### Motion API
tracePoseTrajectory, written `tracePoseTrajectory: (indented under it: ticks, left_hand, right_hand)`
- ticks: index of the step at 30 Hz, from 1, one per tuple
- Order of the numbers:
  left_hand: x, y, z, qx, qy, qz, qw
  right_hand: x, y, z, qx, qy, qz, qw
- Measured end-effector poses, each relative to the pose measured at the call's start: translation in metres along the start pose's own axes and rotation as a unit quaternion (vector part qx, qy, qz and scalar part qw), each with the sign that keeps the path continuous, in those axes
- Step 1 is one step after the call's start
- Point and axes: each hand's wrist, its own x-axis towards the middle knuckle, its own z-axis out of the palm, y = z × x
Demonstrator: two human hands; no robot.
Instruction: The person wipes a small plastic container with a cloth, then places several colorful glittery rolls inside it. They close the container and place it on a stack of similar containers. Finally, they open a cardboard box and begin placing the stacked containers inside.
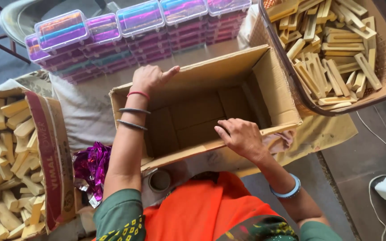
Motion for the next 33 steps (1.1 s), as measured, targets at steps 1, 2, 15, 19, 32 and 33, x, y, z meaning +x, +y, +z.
tracePoseTrajectory:
  ticks: [1, 2, 15, 19, 32, 33]
  left_hand:
    - [-0.001, 0.002, 0.001, 0.01, 0.018, 0.02, 1.0]
    - [-0.005, 0.0, 0.0, 0.022, 0.038, 0.036, 0.998]
    - [-0.004, -0.011, 0.024, 0.012, 0.128, 0.078, 0.989]
    - [0.002, -0.013, 0.018, 0.014, 0.119, 0.078, 0.99]
    - [0.009, -0.009, 0.016, -0.003, 0.054, 0.095, 0.994]
    - [0.011, -0.009, 0.017, -0.004, 0.054, 0.093, 0.994]
  right_hand:
    - [0.002, 0.0, -0.001, 0.001, -0.037, 0.01, 0.999]
    - [0.005, -0.001, 0.0, 0.004, -0.073, 0.017, 0.997]
    - [0.053, 0.114, 0.12, 0.029, -0.662, 0.032, 0.748]
    - [0.057, 0.085, 0.095, -0.002, -0.592, 0.077, 0.802]
    - [0.048, 0.054, 0.07, -0.051, -0.488, 0.071, 0.868]
    - [0.056, 0.052, 0.069, -0.052, -0.49, 0.069, 0.868]
